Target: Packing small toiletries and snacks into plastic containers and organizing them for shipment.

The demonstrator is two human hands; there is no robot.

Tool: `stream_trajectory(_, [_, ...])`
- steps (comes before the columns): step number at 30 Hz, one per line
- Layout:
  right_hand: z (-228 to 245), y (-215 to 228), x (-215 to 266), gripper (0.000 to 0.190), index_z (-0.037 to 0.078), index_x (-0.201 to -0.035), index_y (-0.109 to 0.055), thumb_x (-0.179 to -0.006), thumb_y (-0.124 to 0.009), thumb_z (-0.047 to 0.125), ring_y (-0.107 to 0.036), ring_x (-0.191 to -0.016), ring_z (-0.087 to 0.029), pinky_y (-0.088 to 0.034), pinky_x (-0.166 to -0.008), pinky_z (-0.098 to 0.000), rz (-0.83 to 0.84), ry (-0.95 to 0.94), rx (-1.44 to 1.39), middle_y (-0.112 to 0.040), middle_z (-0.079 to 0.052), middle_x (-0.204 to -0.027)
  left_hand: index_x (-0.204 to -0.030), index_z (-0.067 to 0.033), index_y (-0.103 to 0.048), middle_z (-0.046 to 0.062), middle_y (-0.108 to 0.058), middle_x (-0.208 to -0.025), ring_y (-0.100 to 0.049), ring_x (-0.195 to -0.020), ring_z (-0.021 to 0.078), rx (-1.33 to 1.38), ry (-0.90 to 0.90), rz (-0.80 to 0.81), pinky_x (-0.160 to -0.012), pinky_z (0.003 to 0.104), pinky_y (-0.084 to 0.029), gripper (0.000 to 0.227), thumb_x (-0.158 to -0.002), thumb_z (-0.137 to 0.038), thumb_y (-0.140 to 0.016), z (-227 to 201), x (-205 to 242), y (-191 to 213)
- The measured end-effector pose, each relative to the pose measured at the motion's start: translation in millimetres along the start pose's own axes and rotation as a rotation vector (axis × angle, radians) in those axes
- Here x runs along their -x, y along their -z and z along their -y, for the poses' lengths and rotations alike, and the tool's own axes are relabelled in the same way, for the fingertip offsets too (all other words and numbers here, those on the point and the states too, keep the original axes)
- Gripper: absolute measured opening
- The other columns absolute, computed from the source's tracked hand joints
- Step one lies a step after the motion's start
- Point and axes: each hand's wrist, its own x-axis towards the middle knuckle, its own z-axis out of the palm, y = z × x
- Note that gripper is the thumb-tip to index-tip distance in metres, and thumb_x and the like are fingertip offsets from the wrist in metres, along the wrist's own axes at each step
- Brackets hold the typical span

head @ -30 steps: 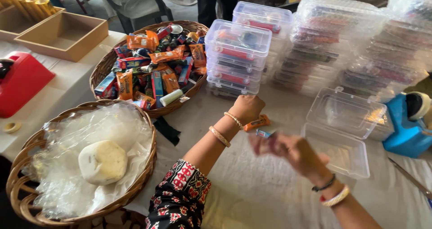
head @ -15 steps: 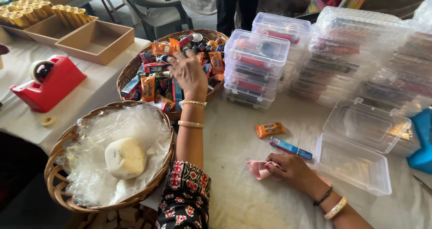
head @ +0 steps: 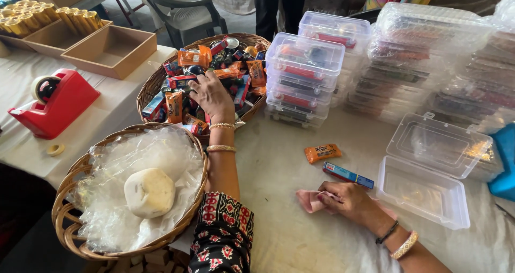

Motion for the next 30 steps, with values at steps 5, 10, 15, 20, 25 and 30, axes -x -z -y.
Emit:
stream_trajectory(5, [0.7,2.0,0.1,0.035,0.008,-0.095,-0.072,-0.091,-0.063,0.042,-0.071,-0.065,-0.018,-0.054,-0.062,-0.0335,-0.013,0.009,0.009,-0.072,-0.006,-0.073,-0.105,-0.0103,-0.069,0.009,-0.067,-0.106,-0.060,-0.112,0.0321,0.047,-0.131,-0.146,-0.090,0.045,-0.051,0.021,-0.085,-0.006,-0.070,-16.7,-1.5,53.0])
stream_trajectory(10, [-3.5,1.8,2.4,0.030,0.009,-0.095,-0.071,-0.094,-0.061,0.038,-0.071,-0.065,-0.017,-0.054,-0.063,-0.0321,-0.026,0.059,-0.006,-0.072,-0.006,-0.073,-0.108,-0.0102,-0.070,0.009,-0.068,-0.103,-0.064,-0.103,0.0313,0.298,-0.279,-0.294,-0.083,0.042,-0.053,0.023,-0.087,-0.002,-0.067,-45.6,7.0,135.6])
stream_trajectory(15, [-79.1,-22.1,0.0,0.034,0.004,-0.099,-0.066,-0.106,-0.049,0.032,-0.051,-0.065,-0.012,-0.041,-0.057,-0.0304,-0.362,0.101,-0.769,-0.061,0.000,-0.077,-0.110,-0.0085,-0.067,0.007,-0.068,-0.091,-0.065,-0.087,0.0188,0.954,-0.490,0.217,-0.078,0.034,-0.052,0.022,-0.092,0.004,-0.064,-72.6,31.6,206.5])
stream_trajectory(20, [18.6,50.1,18.4,0.019,0.010,-0.102,-0.061,-0.104,-0.053,0.027,-0.052,-0.078,-0.006,-0.045,-0.072,-0.0255,-0.836,0.111,-1.050,-0.060,0.002,-0.092,-0.105,-0.0048,-0.061,0.006,-0.063,-0.092,-0.060,-0.088,0.0122,1.342,-0.899,0.864,-0.081,0.026,-0.054,0.022,-0.089,0.010,-0.063,-115.6,81.8,192.2])
stream_trajectory(25, [6.5,48.6,24.5,0.016,0.018,-0.094,-0.047,-0.102,-0.057,0.028,-0.046,-0.086,-0.008,-0.043,-0.081,-0.0263,-0.675,0.541,-0.920,-0.045,0.005,-0.094,-0.105,0.0001,-0.060,0.008,-0.061,-0.102,-0.061,-0.092,0.0165,1.511,-1.302,1.131,-0.081,0.029,-0.055,0.028,-0.082,0.015,-0.059,-157.8,143.0,179.2])
stream_trajectory(30, [-15.3,63.2,23.6,0.036,0.010,-0.096,-0.058,-0.105,-0.044,0.041,-0.040,-0.046,-0.008,-0.036,-0.040,-0.0237,-0.472,-0.078,-0.830,-0.048,0.001,-0.065,-0.103,-0.0024,-0.056,0.006,-0.064,-0.102,-0.068,-0.095,0.0191,1.417,-1.314,1.157,-0.084,0.033,-0.058,0.026,-0.083,0.007,-0.071,-160.7,145.3,163.1])
